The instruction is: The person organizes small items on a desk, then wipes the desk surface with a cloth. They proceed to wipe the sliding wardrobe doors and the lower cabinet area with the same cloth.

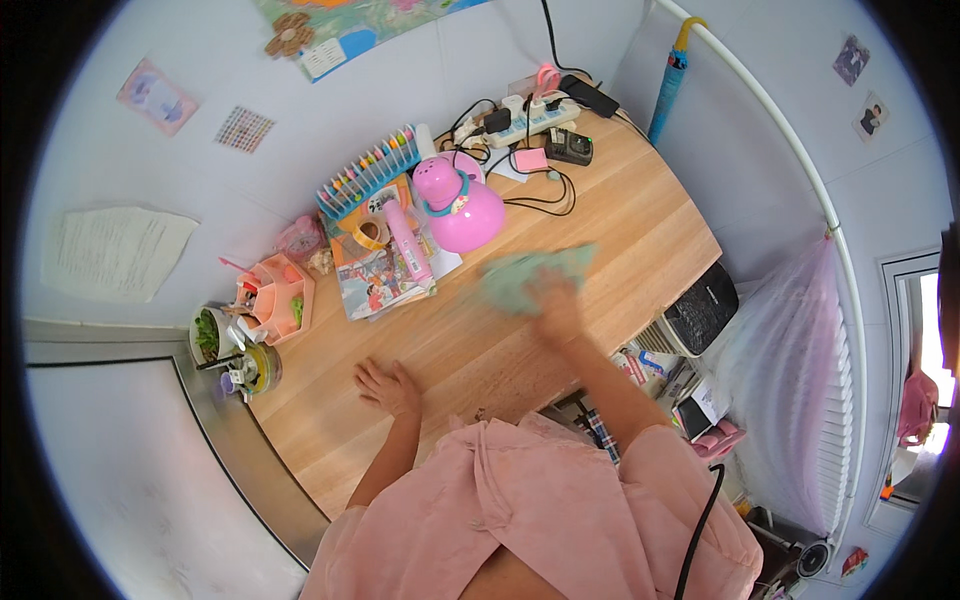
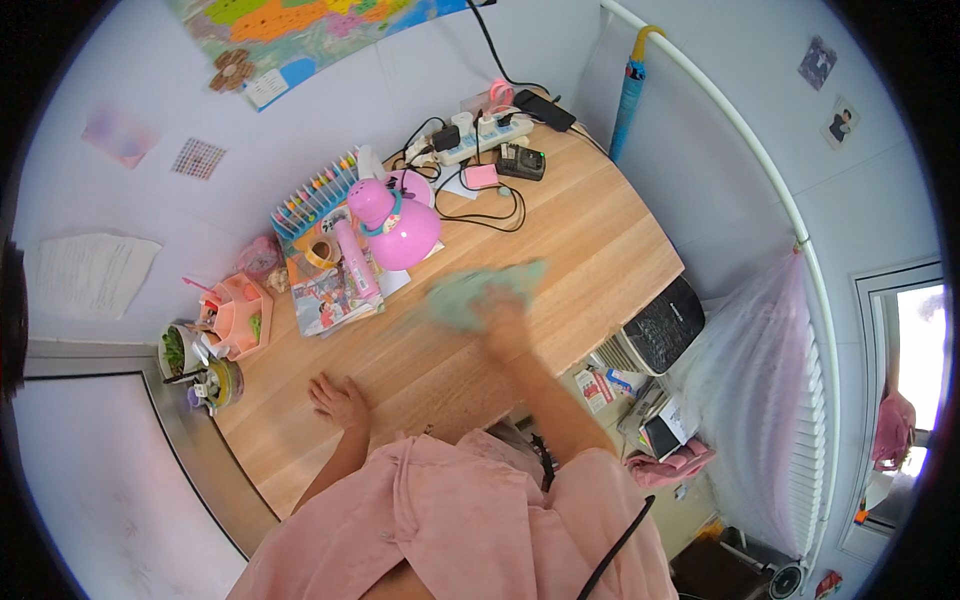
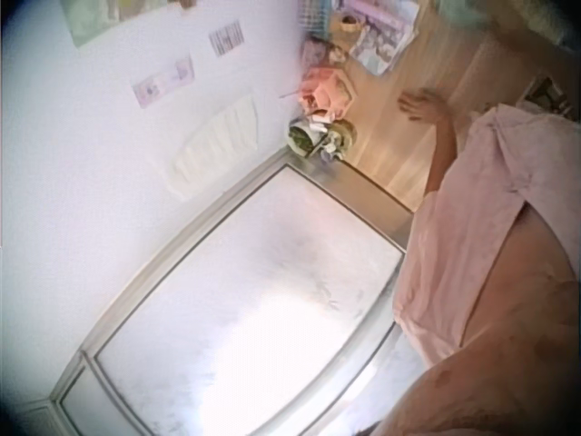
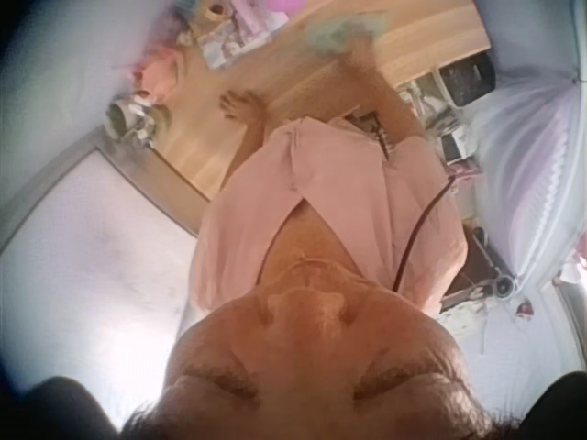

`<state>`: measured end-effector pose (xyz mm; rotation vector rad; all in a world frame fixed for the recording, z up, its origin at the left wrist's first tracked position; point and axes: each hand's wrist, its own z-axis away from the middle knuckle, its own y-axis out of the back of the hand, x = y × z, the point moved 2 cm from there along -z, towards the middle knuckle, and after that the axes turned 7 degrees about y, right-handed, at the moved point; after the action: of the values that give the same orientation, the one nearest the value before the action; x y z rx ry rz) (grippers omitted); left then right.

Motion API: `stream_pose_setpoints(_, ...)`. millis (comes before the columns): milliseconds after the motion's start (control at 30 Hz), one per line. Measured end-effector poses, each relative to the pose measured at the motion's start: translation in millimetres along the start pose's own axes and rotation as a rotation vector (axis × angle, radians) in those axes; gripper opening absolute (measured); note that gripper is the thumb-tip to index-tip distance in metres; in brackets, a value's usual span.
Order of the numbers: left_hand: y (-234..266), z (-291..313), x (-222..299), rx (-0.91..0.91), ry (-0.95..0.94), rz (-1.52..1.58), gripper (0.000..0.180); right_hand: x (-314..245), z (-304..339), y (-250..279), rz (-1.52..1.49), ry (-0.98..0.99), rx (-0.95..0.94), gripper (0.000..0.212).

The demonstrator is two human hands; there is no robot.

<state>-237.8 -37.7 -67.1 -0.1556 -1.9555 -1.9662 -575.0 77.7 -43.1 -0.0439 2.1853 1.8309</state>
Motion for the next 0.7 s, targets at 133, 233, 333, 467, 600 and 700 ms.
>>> stream_pose_setpoints(133, -8, 2, 12, 0.108, -0.039, -0.008, 0.061, 73, -2, 41, 0.068, -0.434, 0.221, 0.05)
stream_pose_setpoints(233, -5, 19, 38, 0.017, -0.548, 0.157, 0.055, 27, 1, 30, -0.048, -0.112, 0.045, 0.052)
stream_pose_setpoints(333, 14, 25, 131, -0.224, -0.818, 0.356, 0.052, -27, 49, 21, -0.22, 0.46, -0.164, 0.055)
stream_pose_setpoints(467, 5, -2, 235, -0.153, -1.037, 0.228, 0.045, 70, 39, 46, -0.231, 0.102, 0.024, 0.051)
stream_pose_setpoints(600, -52, -27, 282, -0.232, -0.903, 0.053, 0.047, 203, 31, 40, 0.167, -0.631, 0.372, 0.045)
stream_pose_setpoints(700, -83, -36, 288, -0.161, -0.896, -0.048, 0.048, 211, 21, 36, 0.119, -0.626, 0.372, 0.045)
